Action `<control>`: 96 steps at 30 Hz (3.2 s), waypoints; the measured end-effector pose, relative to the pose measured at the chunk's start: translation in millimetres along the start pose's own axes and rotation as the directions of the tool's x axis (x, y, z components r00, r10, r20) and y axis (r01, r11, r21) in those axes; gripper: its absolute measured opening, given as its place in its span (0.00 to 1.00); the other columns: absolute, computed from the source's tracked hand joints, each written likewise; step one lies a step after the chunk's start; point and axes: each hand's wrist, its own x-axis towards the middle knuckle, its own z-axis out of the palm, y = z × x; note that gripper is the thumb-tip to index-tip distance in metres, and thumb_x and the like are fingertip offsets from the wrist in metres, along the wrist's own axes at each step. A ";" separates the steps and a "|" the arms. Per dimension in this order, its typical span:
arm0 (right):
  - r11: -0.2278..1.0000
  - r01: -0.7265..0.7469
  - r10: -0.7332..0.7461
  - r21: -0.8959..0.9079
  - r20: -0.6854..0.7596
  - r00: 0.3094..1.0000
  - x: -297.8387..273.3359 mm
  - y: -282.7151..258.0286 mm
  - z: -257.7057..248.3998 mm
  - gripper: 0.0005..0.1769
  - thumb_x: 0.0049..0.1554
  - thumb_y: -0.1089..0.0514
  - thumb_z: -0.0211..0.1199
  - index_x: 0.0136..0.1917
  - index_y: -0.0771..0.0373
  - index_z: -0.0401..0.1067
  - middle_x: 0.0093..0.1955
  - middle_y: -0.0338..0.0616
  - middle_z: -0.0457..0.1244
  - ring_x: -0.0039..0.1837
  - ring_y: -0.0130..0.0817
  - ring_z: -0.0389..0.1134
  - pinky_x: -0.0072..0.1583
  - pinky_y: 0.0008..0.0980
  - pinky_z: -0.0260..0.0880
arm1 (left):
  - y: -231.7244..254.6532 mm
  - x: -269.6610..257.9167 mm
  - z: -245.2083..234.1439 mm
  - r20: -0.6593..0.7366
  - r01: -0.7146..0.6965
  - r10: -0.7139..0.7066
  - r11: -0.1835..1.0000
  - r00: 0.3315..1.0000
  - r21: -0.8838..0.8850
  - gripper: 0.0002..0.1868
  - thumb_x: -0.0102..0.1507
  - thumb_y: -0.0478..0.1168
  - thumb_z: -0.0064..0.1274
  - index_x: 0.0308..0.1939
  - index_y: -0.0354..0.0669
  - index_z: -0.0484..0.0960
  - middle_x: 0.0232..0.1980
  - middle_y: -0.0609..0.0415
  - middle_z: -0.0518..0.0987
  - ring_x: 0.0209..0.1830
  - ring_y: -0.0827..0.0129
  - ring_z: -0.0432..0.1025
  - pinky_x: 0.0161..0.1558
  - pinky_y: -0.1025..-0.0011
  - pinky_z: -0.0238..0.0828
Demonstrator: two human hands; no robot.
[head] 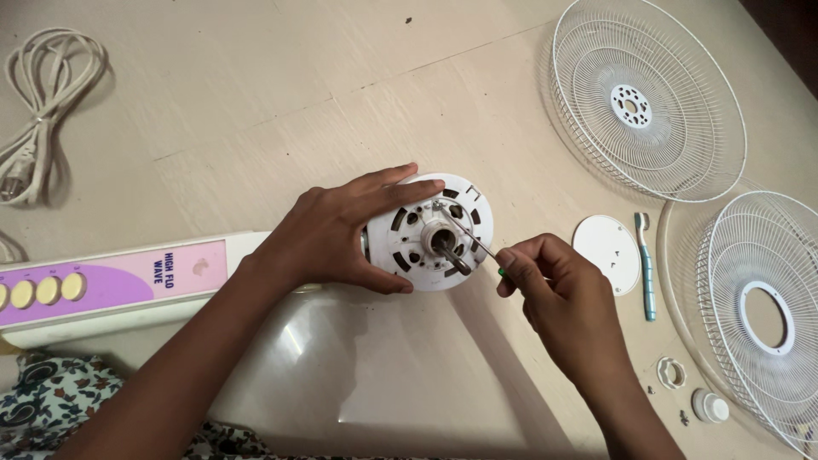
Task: The person uses a screwdriver to tighten screws on the central hub of a white fan motor housing. They rotate the motor to access different screw locations and continue tightening throughout the clip.
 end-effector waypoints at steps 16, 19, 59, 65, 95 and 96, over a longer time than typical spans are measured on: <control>0.847 0.528 -0.532 -0.068 -0.095 0.841 29.8 24.4 18.2 0.13 0.54 0.60 0.74 0.54 0.60 0.79 0.36 0.43 0.63 0.36 0.26 0.60 0.39 0.27 0.57 | 0.0 -0.4 0.5 -0.014 -0.028 0.028 1.000 1.000 -0.013 0.62 0.31 0.61 0.77 0.70 0.75 0.68 0.75 0.54 0.68 0.57 0.61 0.78 0.52 0.62 0.78; 0.539 0.827 -0.837 -0.161 0.007 0.547 58.9 1.7 20.9 0.12 0.55 0.59 0.70 0.54 0.58 0.78 0.43 0.38 0.68 0.42 0.24 0.70 0.43 0.25 0.69 | 1.2 -1.7 -0.5 -0.031 -0.060 0.060 0.998 0.998 -0.020 0.62 0.33 0.61 0.78 0.71 0.74 0.67 0.75 0.54 0.69 0.58 0.61 0.78 0.51 0.62 0.79; 0.500 0.634 -0.372 0.589 -0.516 0.772 79.8 14.9 116.3 0.07 0.71 0.59 0.52 0.57 0.66 0.61 0.51 0.51 0.70 0.60 0.36 0.73 0.63 0.34 0.74 | 7.2 -8.8 -26.8 0.241 0.612 -0.651 0.759 0.720 0.221 0.68 0.44 0.50 0.74 0.81 0.74 0.46 0.46 0.49 0.85 0.41 0.53 0.81 0.47 0.61 0.76; 0.567 0.493 -0.283 0.659 -0.406 0.869 49.0 -4.7 95.9 0.07 0.67 0.60 0.54 0.54 0.67 0.64 0.48 0.52 0.71 0.55 0.35 0.74 0.59 0.34 0.76 | 9.0 -10.6 -49.2 0.425 0.559 -0.488 0.827 0.762 -0.052 0.52 0.42 0.47 0.71 0.72 0.65 0.70 0.44 0.53 0.90 0.40 0.66 0.84 0.46 0.69 0.81; 0.776 0.331 -0.079 0.537 -0.438 0.896 25.7 -14.5 92.1 0.08 0.64 0.59 0.56 0.52 0.68 0.67 0.45 0.51 0.71 0.51 0.31 0.76 0.49 0.26 0.77 | 30.9 -28.3 -18.5 0.210 0.609 -0.581 0.786 0.786 -0.108 0.51 0.48 0.47 0.72 0.71 0.72 0.59 0.55 0.60 0.81 0.48 0.53 0.81 0.49 0.58 0.79; 0.776 0.332 -0.064 0.537 -0.456 0.888 23.7 -14.8 93.2 0.08 0.64 0.59 0.55 0.52 0.68 0.67 0.45 0.50 0.71 0.52 0.32 0.77 0.50 0.26 0.79 | 32.3 -27.3 -19.5 0.249 0.663 -0.626 0.741 0.739 -0.107 0.47 0.53 0.46 0.70 0.70 0.74 0.59 0.48 0.60 0.86 0.47 0.53 0.81 0.48 0.57 0.80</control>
